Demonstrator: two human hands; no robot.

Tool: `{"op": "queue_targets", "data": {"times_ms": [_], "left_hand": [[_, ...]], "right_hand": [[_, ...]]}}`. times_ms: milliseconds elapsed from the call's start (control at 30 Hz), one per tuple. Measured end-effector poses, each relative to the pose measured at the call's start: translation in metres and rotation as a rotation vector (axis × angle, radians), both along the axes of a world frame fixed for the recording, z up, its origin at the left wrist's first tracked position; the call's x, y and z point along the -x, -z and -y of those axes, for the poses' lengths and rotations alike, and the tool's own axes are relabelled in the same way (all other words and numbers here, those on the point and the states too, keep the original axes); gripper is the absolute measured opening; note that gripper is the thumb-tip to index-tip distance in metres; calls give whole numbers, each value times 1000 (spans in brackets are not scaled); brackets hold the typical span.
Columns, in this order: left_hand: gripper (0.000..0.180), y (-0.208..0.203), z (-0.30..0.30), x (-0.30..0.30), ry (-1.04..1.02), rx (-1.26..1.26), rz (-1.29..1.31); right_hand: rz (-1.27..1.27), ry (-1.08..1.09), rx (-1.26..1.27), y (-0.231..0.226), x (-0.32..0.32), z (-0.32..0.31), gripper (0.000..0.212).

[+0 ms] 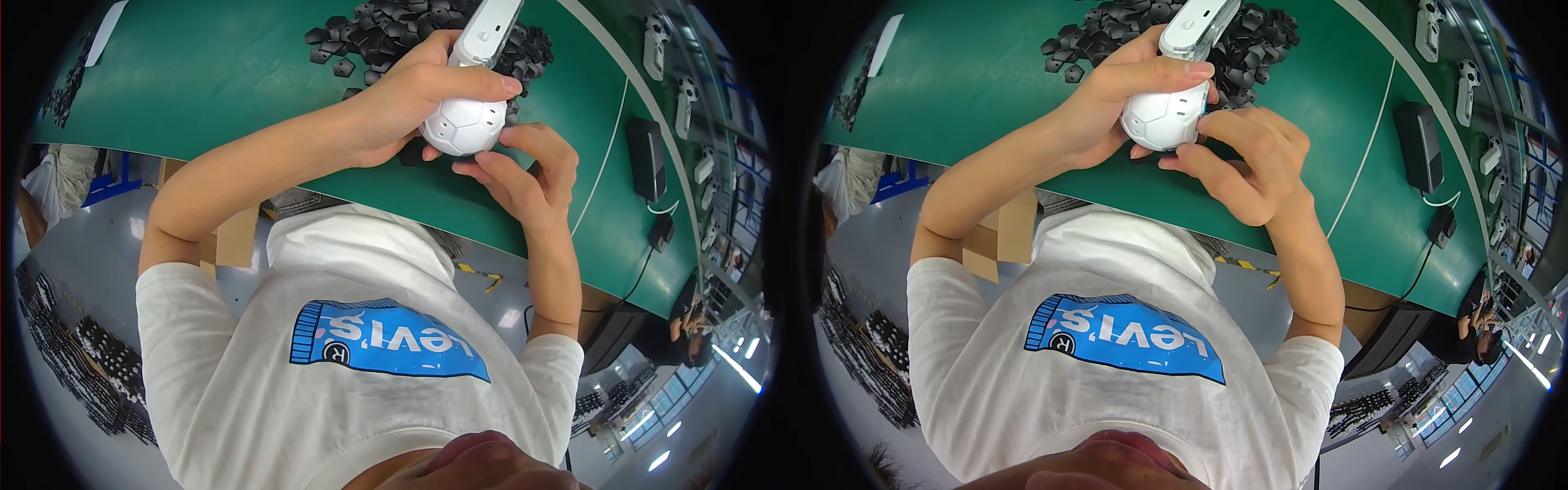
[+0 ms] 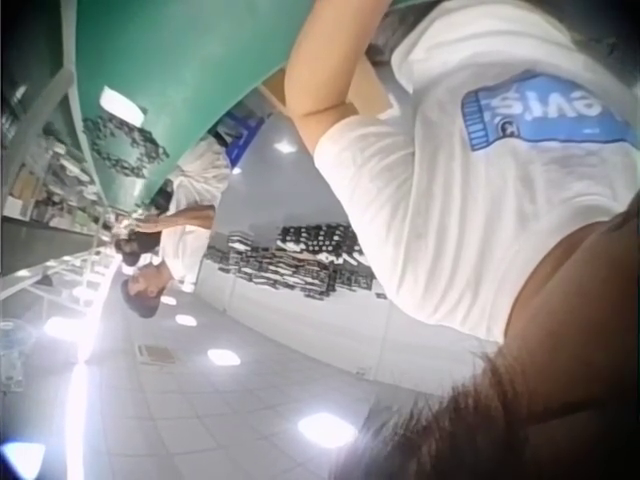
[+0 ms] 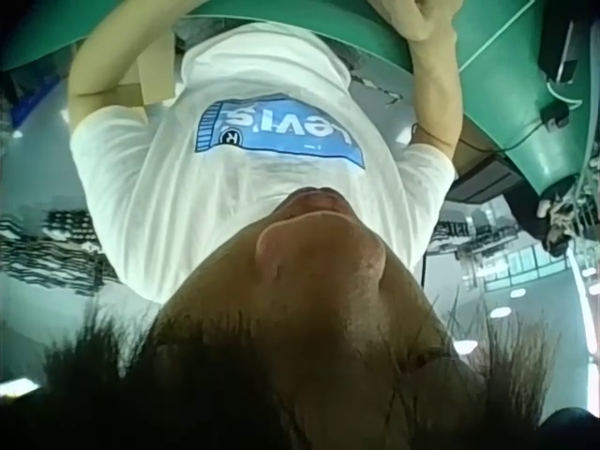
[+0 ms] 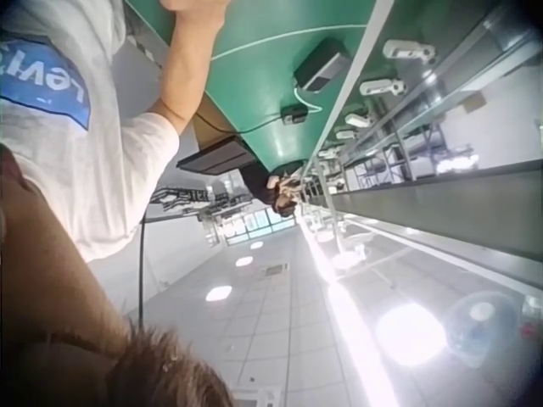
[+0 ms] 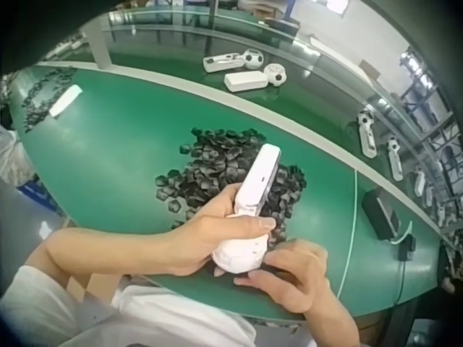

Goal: Assembling small plastic components into a white toy housing at a factory production line station.

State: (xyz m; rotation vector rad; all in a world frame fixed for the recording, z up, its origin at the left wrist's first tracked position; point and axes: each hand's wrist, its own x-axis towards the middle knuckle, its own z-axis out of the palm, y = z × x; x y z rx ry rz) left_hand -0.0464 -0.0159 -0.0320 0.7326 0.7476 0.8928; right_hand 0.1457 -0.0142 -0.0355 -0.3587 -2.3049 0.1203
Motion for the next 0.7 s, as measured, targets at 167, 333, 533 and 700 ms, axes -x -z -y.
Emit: {"op": "queue_targets", "data": {"times_ms": [167,333,533,700], "left_hand": [[59,0,-1,-1,42,34,62],[57,-1,0,0,75,21,77],[57,-1,0,1,64,29,67],[57,0,0,2,40,19,32]], "right_hand": [[16,6,-22,-3,-4,4,44],[-5,-88,-117,-3,-4,5,36],[-17,-99,10,-4,1,3,28],[45,-7,34,-5,6,3,24]]}}
